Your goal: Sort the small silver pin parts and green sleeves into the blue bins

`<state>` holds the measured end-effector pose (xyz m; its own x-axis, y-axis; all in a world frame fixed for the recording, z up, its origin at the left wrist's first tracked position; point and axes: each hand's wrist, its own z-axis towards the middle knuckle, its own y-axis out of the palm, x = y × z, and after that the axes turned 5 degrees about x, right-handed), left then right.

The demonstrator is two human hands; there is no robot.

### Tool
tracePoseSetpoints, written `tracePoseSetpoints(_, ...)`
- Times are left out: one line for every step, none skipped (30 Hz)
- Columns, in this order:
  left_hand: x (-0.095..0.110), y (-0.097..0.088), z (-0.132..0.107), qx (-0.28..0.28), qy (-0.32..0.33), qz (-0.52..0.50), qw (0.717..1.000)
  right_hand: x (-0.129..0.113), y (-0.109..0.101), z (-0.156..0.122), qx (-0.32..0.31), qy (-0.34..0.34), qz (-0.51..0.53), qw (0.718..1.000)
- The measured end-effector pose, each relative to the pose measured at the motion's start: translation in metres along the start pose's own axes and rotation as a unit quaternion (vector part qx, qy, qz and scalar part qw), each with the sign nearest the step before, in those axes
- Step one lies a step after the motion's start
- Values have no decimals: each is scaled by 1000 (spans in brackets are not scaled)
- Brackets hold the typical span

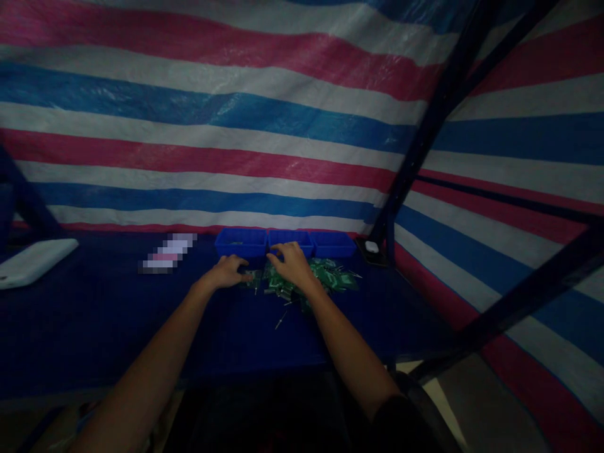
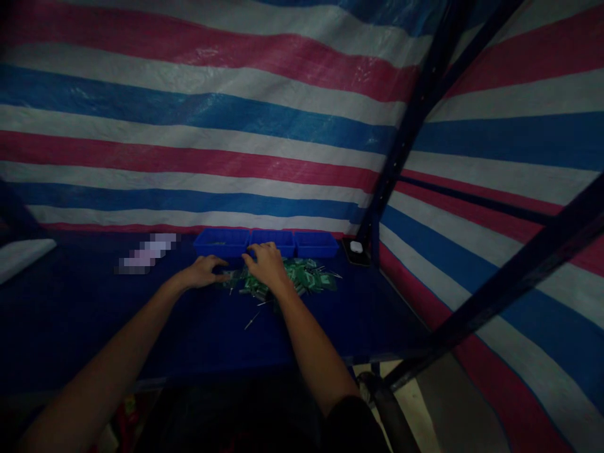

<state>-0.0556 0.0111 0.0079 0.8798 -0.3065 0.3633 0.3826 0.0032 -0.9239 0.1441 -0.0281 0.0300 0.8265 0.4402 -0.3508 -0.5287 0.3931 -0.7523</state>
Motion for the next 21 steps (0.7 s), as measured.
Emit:
tracePoseSetpoints(2,-1,-1,-9,-9,11,1000,-1,1,0,9,-3,4,1000)
tracePoseSetpoints(4,-2,-3,-11,-18,15,1000,-3,2,-1,15,-7,8,1000)
tracePoseSetpoints(6,-2,-4,-9,-29,11,1000,-5,4,-2,17,-13,10,1000)
tracePoseSetpoints(7,-2,-4,-4,-39,-5,999,-7,7,-3,16,-20,13,1000)
tracePoseSetpoints(8,0,-4,4,-48,-34,998,-8,9,-4,13,-26,16,999)
tracePoseSetpoints(8,1,-3,12,-55,-75,996,-10,11,-6,9,-32,19,999)
tracePoseSetpoints(8,4,-2,19,-60,-127,990,-12,14,-7,5,-36,23,999)
tracePoseSetpoints(7,6,-1,25,-61,-182,981,-13,15,-9,0,-40,26,999)
tracePoseSetpoints(7,7,1,37,-58,-231,970,-15,17,-10,-4,-40,28,999)
tracePoseSetpoints(7,8,2,60,-53,-268,960,-16,17,-11,-7,-37,29,999)
tracePoseSetpoints(7,8,3,97,-45,-287,952,-18,18,-11,-9,-28,28,999)
tracePoseSetpoints(8,7,4,148,-35,-290,945,-19,18,-11,-10,-13,29,999)
tracePoseSetpoints(11,5,4,208,-23,-278,938,-19,17,-11,-10,6,35,999)
tracePoseSetpoints(14,2,3,269,-5,-260,927,-20,17,-10,-8,29,49,998)
tracePoseSetpoints(18,-1,1,323,20,-243,915,-20,16,-9,-5,53,70,996)
tracePoseSetpoints(23,-3,-2,362,50,-230,902,-20,15,-7,-1,79,103,992)
tracePoseSetpoints(29,-4,-5,387,82,-222,891,-20,15,-6,2,108,147,983)
tracePoseSetpoints(36,-5,-9,402,113,-217,882,-20,14,-4,3,139,203,969)
tracePoseSetpoints(44,-4,-12,408,139,-212,877,-20,13,-2,0,171,268,948)
tracePoseSetpoints(51,-2,-15,406,165,-204,875,-19,12,-1,-2,201,336,920)
tracePoseSetpoints(57,1,-18,396,189,-196,877,-18,11,0,-2,226,401,888)
